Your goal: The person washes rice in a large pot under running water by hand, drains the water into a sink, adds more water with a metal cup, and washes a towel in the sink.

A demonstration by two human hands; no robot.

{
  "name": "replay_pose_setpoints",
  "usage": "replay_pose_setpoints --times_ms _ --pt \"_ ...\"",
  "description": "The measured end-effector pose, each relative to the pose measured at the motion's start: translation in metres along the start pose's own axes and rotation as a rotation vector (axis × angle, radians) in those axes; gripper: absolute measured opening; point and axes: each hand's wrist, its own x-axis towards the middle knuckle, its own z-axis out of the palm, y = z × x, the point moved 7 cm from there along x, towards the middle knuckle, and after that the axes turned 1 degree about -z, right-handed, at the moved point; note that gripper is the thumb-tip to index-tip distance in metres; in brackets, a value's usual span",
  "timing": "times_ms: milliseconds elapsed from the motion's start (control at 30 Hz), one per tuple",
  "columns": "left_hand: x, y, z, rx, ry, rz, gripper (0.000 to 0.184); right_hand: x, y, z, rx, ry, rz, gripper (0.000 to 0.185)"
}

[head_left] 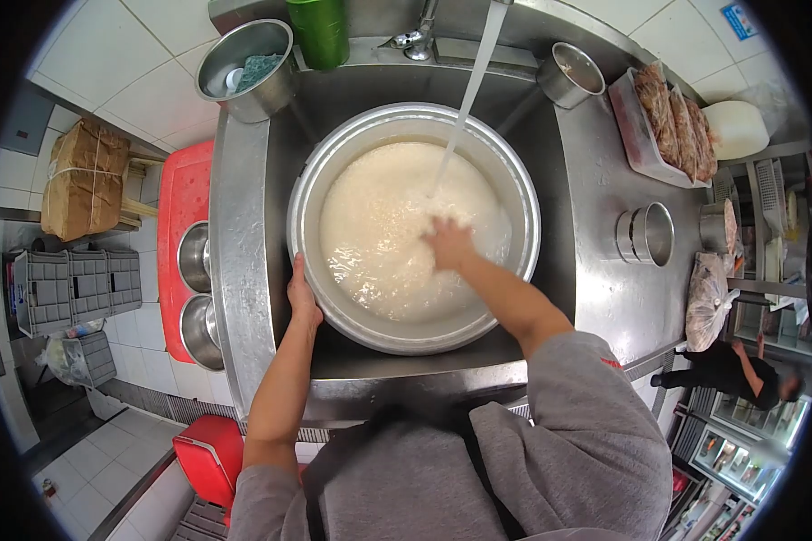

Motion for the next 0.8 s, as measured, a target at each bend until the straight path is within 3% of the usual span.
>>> replay_pose_setpoints --times_ms 67,133,200,333,400,433,500,600,733,800 --pt "-0.001 -0.001 0.001 -0.003 -0.009 0.003 0.062 0.021 0.021 -0.023 0.116 -0.119 0.152 0.075" --pt "-0.002 0.001 0.003 -0.036 -0.057 0.031 0.062 0.133 0.053 0.013 0.296 -0.236 -0.059 0.068" --pt "0.003 -0.002 0.0 -0.034 -0.052 0.034 0.061 0.072 0.044 -0.071 1.076 -0.1 0.24 0.055" --pt "-0.001 0.001 0.004 -0.043 -0.072 0.04 0.059 0.105 0.059 -0.104 1.087 -0.132 0.233 0.043" --pt "0.002 0.0 0.002 -0.04 -0.071 0.042 0.059 0.107 0.023 -0.128 0.036 -0.006 -0.532 0.037" --pt "0.004 -0.001 0.001 -0.033 -0.07 0.042 0.058 0.099 0.015 -0.133 0.034 -0.008 -0.534 0.037" --pt "0.004 -0.002 0.0 -0.036 -0.074 0.039 0.058 0.091 0.03 -0.127 1.199 -0.21 0.019 0.033" --pt "0.005 -0.003 0.0 -0.036 -0.073 0.035 0.057 0.084 0.03 -0.134 0.999 -0.15 0.039 0.027" --pt "0.006 -0.003 0.001 -0.056 -0.093 0.039 0.056 0.074 0.034 -0.134 1.067 -0.141 0.039 0.022" --pt "0.004 -0.002 0.002 -0.051 -0.091 0.037 0.056 0.069 0.033 -0.135 1.134 -0.15 -0.058 0.023"
